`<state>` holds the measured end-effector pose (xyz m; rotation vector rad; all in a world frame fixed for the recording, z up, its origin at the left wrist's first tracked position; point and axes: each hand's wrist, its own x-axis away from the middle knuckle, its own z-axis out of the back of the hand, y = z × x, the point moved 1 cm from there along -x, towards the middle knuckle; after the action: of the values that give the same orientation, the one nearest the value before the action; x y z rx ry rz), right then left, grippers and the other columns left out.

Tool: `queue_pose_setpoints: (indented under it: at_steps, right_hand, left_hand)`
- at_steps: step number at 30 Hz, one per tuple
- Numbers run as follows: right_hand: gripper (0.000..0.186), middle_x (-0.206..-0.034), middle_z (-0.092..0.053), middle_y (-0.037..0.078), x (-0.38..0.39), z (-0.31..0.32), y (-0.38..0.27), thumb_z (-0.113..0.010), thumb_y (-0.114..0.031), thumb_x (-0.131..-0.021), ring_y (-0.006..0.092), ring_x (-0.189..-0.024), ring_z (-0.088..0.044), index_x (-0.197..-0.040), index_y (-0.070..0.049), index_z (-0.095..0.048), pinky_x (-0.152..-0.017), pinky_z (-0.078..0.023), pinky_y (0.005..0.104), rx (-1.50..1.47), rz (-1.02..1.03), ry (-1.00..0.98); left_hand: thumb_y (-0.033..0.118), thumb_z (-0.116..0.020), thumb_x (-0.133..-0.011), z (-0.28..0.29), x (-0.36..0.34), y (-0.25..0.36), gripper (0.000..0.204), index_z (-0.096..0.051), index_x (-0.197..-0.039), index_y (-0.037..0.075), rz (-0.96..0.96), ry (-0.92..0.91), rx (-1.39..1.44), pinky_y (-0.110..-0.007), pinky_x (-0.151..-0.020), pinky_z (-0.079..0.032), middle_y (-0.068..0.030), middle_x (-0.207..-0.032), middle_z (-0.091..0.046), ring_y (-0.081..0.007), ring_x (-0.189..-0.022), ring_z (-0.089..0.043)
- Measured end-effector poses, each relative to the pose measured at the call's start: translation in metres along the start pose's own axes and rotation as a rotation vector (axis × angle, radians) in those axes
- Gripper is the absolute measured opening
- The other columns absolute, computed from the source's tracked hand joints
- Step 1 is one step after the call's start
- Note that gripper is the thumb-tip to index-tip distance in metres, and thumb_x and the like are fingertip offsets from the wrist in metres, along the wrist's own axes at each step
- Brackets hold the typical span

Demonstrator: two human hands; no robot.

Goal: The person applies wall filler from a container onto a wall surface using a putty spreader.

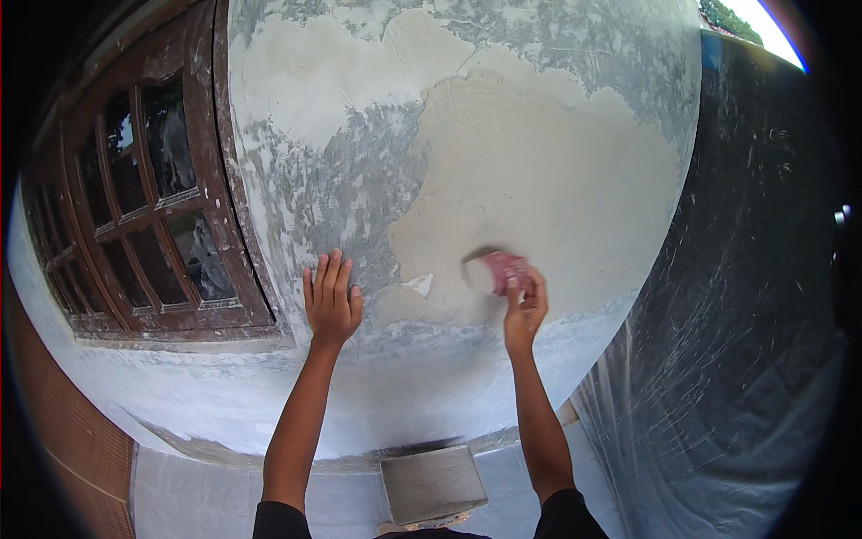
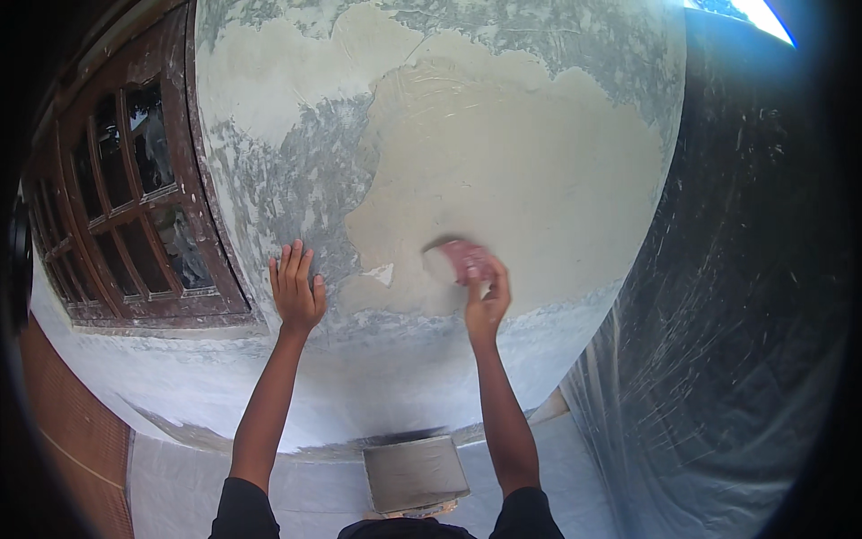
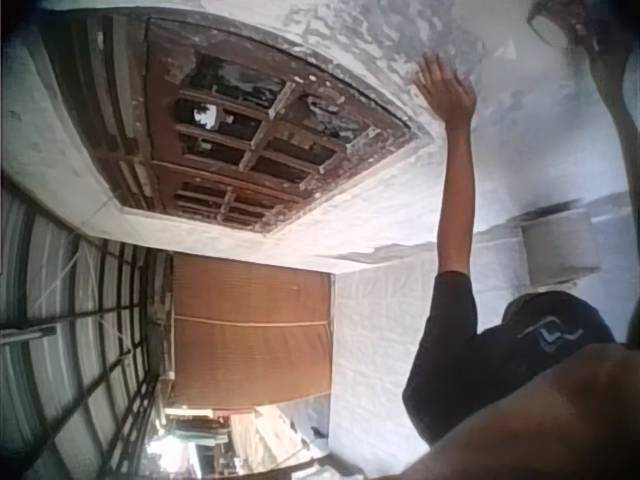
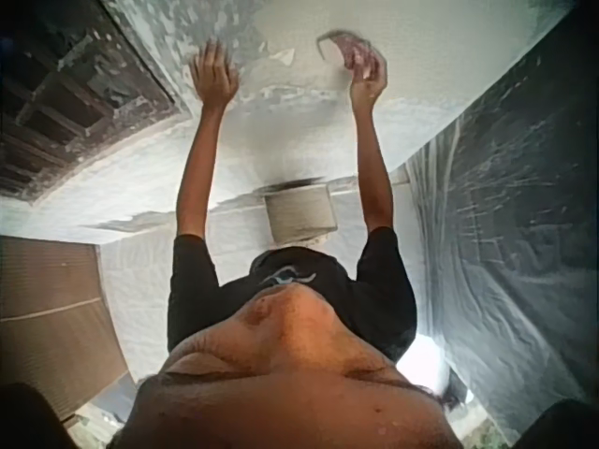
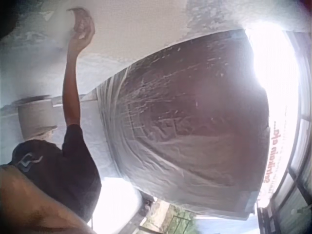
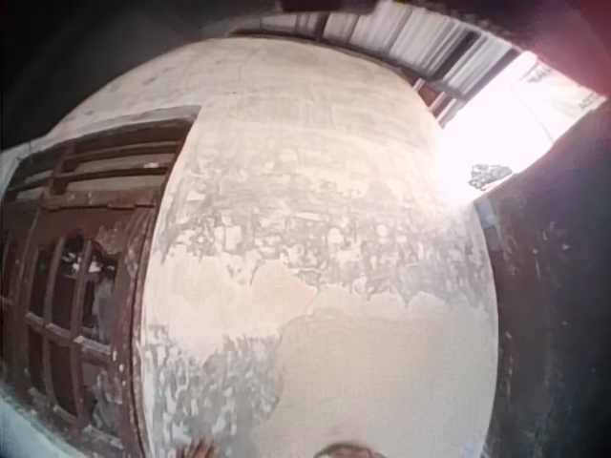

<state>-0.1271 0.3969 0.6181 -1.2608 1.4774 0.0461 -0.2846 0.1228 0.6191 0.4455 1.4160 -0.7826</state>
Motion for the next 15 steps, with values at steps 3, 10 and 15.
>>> queue_pose_setpoints:
  at_steps: [3,10,15]
  right_hand:
    - [0.029,-0.116,-0.063,0.013,0.004,0.004,-0.008,-0.067,-0.009,-0.093,0.0212,-0.109,-0.059,-0.120,-0.002,-0.062,-0.098,-0.043,0.0321,0.550,0.156,-0.306]
    - [0.030,-0.108,-0.063,0.009,-0.020,0.011,-0.006,-0.067,-0.009,-0.094,0.0180,-0.101,-0.058,-0.122,-0.001,-0.061,-0.092,-0.045,0.0317,0.078,0.100,-0.010]
    - [0.029,-0.105,-0.064,0.010,-0.025,0.014,-0.003,-0.068,-0.007,-0.092,0.0176,-0.098,-0.058,-0.121,-0.003,-0.063,-0.089,-0.045,0.0309,0.314,0.255,-0.030]
  left_hand:
    - [0.019,-0.048,-0.095,0.000,-0.002,0.001,0.046,-0.049,-0.139,0.006,0.000,0.006,0.009,-0.052,-0.120,-0.018,-0.0135,-0.149,-0.047,-0.0304,-0.143,-0.036]
    - [0.019,-0.048,-0.095,0.001,-0.001,0.002,0.047,-0.048,-0.140,0.006,0.000,-0.002,-0.003,-0.052,-0.120,-0.018,-0.0136,-0.149,-0.046,-0.0309,-0.143,-0.036]
    - [0.021,-0.048,-0.095,0.000,-0.001,0.001,0.047,-0.048,-0.140,0.006,0.003,0.005,0.007,-0.052,-0.120,-0.018,-0.0139,-0.149,-0.046,-0.0310,-0.143,-0.036]
